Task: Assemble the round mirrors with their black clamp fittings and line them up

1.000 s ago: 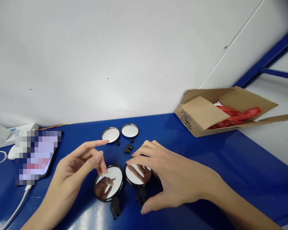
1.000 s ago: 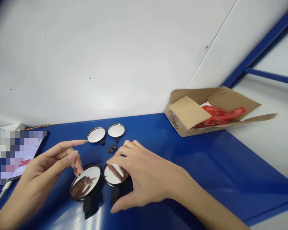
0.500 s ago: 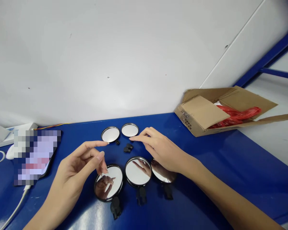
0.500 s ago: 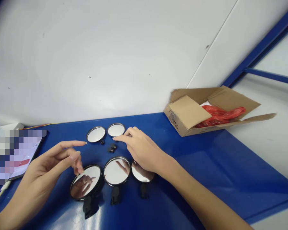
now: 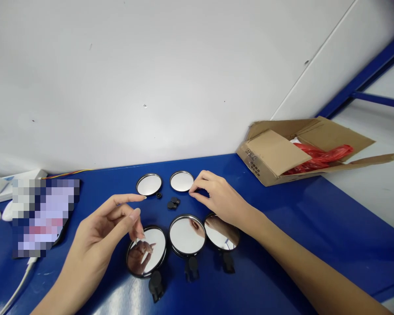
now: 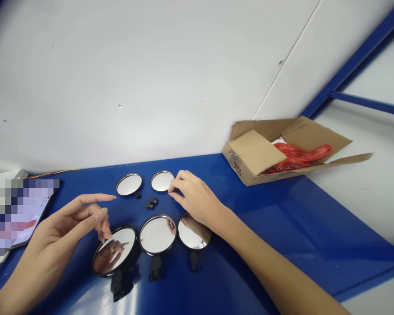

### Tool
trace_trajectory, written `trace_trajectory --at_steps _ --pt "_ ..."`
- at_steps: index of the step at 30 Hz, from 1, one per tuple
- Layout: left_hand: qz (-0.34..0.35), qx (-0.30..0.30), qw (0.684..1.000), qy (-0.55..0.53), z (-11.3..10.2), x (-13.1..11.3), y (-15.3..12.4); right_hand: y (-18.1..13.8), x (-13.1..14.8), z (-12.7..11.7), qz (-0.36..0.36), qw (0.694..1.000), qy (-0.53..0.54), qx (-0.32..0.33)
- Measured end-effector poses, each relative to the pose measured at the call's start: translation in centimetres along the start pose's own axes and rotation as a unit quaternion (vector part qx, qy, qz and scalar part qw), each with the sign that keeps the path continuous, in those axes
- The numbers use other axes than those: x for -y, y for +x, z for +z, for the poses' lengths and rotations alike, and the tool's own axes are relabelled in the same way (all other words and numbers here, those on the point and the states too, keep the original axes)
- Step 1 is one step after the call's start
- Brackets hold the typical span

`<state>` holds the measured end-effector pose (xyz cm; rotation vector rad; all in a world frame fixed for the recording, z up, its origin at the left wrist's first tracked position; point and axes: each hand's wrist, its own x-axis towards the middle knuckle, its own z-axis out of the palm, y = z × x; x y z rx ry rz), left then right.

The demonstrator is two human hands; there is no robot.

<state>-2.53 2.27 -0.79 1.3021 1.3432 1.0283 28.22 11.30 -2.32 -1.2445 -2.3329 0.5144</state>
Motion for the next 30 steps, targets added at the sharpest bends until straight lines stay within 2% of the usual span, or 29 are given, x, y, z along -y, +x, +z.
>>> trace_trajectory --at_steps 6,12,15,18,21,24,26,30 --pt "-0.007 0.002 1.000 -0.020 0.1 -0.2 0.0 0.0 -0.1 0.1 0.028 0.999 0.021 -0.027" --pt "0.002 -0.003 0.999 -0.031 -0.1 0.1 0.2 0.1 0.4 0.0 0.048 0.991 0.079 -0.094" --pt "0.011 -0.014 0.999 -0.049 0.5 -0.2 -0.1 0.1 1.3 -0.2 0.040 0.980 0.152 -0.126" --pt "-0.010 -0.016 0.995 -0.095 1.7 -1.1 -0.6 -0.3 2.8 0.0 0.005 0.957 0.254 -0.142" --pt "-0.035 -0.003 0.991 -0.130 2.4 -1.8 -1.1 -0.9 4.6 0.5 -0.067 0.942 0.299 -0.137" --pt "-0.041 0.011 0.992 -0.115 2.0 -1.6 -1.0 -1.5 6.1 0.9 -0.128 0.941 0.291 -0.119" --pt "-0.039 0.007 0.994 -0.098 1.5 -1.3 -0.8 -1.7 6.6 0.9 -0.132 0.944 0.288 -0.095" --pt "-0.037 -0.035 0.993 -0.109 0.9 -0.8 -0.1 -1.5 5.8 0.6 -0.087 0.962 0.253 -0.060"
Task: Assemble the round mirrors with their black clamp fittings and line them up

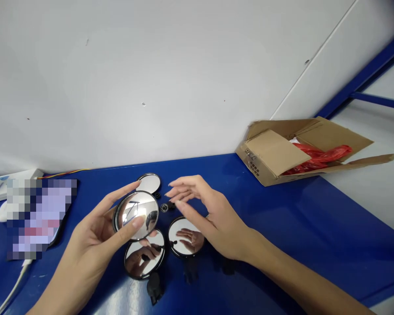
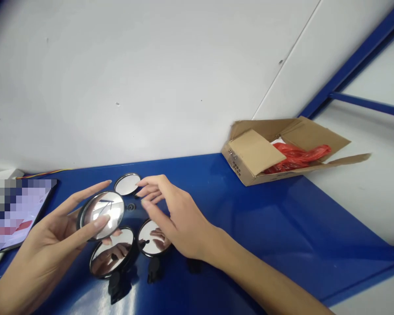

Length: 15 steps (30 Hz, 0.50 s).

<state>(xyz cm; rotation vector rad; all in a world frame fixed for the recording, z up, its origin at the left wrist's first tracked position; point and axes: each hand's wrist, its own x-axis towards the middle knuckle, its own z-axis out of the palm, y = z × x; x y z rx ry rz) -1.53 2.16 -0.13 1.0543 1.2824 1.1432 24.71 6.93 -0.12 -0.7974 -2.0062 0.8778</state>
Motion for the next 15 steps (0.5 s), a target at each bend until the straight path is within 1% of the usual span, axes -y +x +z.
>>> trace_trajectory --at_steps 3,5,8,11,15 --pt "-0.007 -0.026 1.000 -0.009 0.1 -0.2 0.3 0.1 -1.3 -0.7 -0.009 0.991 -0.122 0.052" --pt "-0.011 -0.044 0.999 -0.008 0.3 -0.4 0.3 0.0 -2.0 -1.0 -0.023 0.976 -0.196 0.097" --pt "-0.020 -0.063 0.998 -0.006 0.8 -0.8 0.3 -0.1 -2.7 -1.2 -0.035 0.948 -0.281 0.144" --pt "-0.022 -0.073 0.997 -0.001 1.2 -1.2 0.2 0.1 -2.9 -1.2 -0.042 0.931 -0.331 0.146" --pt "-0.023 -0.072 0.997 0.021 1.2 -1.4 -0.1 0.5 -3.5 -1.4 -0.033 0.924 -0.365 0.110"
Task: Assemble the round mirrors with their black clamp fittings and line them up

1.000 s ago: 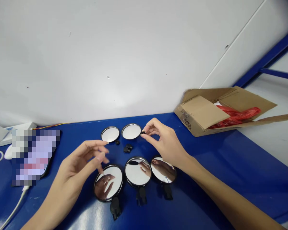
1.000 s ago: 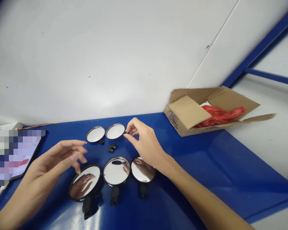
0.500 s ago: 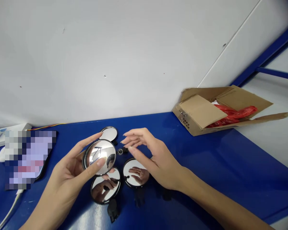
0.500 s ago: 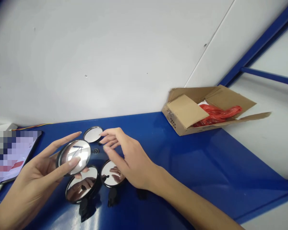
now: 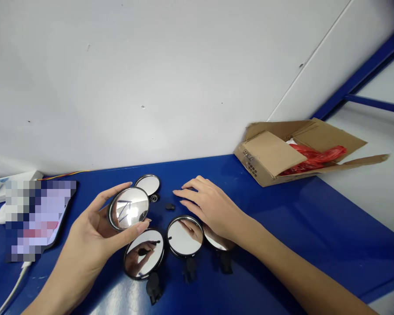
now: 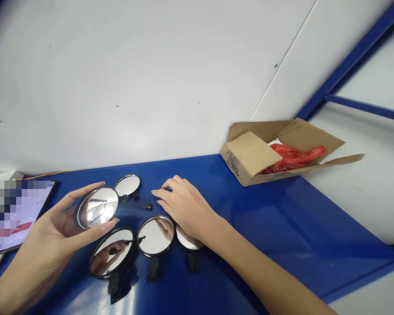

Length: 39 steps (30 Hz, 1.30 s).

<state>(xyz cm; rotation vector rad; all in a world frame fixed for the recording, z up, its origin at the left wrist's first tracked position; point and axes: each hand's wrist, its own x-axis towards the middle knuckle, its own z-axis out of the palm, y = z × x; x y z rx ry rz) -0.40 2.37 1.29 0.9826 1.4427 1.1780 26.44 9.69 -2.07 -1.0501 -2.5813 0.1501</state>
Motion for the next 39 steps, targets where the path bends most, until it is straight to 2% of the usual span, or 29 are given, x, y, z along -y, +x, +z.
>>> trace_trajectory --at_steps 6,11,16,21,25,32,39 --pt "0.040 -0.002 0.998 0.038 0.2 0.2 -0.6 0.0 -1.2 0.4 0.099 0.994 -0.015 -0.036" --pt "0.019 0.013 1.000 0.002 0.4 0.3 -0.8 0.0 -1.7 0.5 0.123 0.991 0.004 -0.052" --pt "0.036 0.030 0.998 0.035 0.1 0.3 -1.0 0.1 -0.4 -0.1 0.110 0.986 0.102 -0.070" --pt "0.044 0.021 0.998 0.033 0.2 0.3 -1.2 -0.1 2.0 -0.9 0.032 0.948 0.305 -0.090" --pt "0.044 0.022 0.998 0.036 0.2 0.3 -1.2 -0.3 2.6 -0.9 -0.001 0.940 0.324 -0.104" --pt "0.059 -0.002 0.996 0.060 0.3 0.0 -1.4 -0.3 2.5 -1.0 0.016 0.926 0.358 -0.115" --pt "0.046 0.009 0.998 0.053 0.4 0.2 -1.6 -0.4 2.9 -1.2 0.002 0.932 0.344 -0.113"
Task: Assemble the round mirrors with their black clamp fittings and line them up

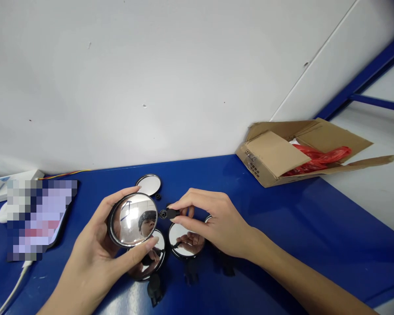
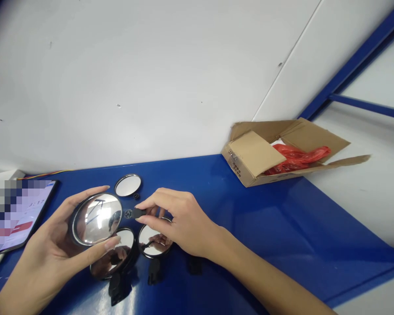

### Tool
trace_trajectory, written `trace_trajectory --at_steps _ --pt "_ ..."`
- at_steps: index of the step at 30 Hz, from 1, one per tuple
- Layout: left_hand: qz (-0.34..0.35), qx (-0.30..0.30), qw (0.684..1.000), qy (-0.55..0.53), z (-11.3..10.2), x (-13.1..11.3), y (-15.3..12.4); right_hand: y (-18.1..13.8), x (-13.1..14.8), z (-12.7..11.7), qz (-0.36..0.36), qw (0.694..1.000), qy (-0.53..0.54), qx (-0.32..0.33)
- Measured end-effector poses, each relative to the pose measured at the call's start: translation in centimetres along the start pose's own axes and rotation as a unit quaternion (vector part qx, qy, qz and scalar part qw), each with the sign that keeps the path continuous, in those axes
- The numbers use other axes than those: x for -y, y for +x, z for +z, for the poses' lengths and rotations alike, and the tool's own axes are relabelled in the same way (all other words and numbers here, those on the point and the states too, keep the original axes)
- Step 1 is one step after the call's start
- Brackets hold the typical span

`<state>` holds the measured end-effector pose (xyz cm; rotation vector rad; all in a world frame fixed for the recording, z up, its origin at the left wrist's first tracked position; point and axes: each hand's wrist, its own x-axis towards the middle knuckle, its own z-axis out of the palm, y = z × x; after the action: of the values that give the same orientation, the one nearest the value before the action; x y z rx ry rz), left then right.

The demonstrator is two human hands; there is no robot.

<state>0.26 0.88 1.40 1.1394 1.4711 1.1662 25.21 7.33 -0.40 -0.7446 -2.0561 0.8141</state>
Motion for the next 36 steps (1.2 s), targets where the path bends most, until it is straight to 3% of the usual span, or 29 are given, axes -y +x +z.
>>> trace_trajectory --at_steps 10,16,27,36 --pt "0.020 -0.001 0.999 0.032 0.7 0.3 -0.9 -0.6 -0.4 0.3 -0.106 0.987 -0.118 0.012" --pt "-0.038 0.031 0.999 -0.015 0.2 0.7 -0.7 -0.5 -0.2 0.5 -0.106 0.990 -0.094 0.020" --pt "-0.009 0.009 0.999 -0.047 2.0 -0.4 -2.2 -0.7 0.2 1.1 -0.115 0.988 -0.100 -0.005" --pt "-0.017 0.035 0.996 -0.083 1.3 0.5 -1.2 -0.3 -0.2 1.3 -0.164 0.973 -0.158 -0.035"
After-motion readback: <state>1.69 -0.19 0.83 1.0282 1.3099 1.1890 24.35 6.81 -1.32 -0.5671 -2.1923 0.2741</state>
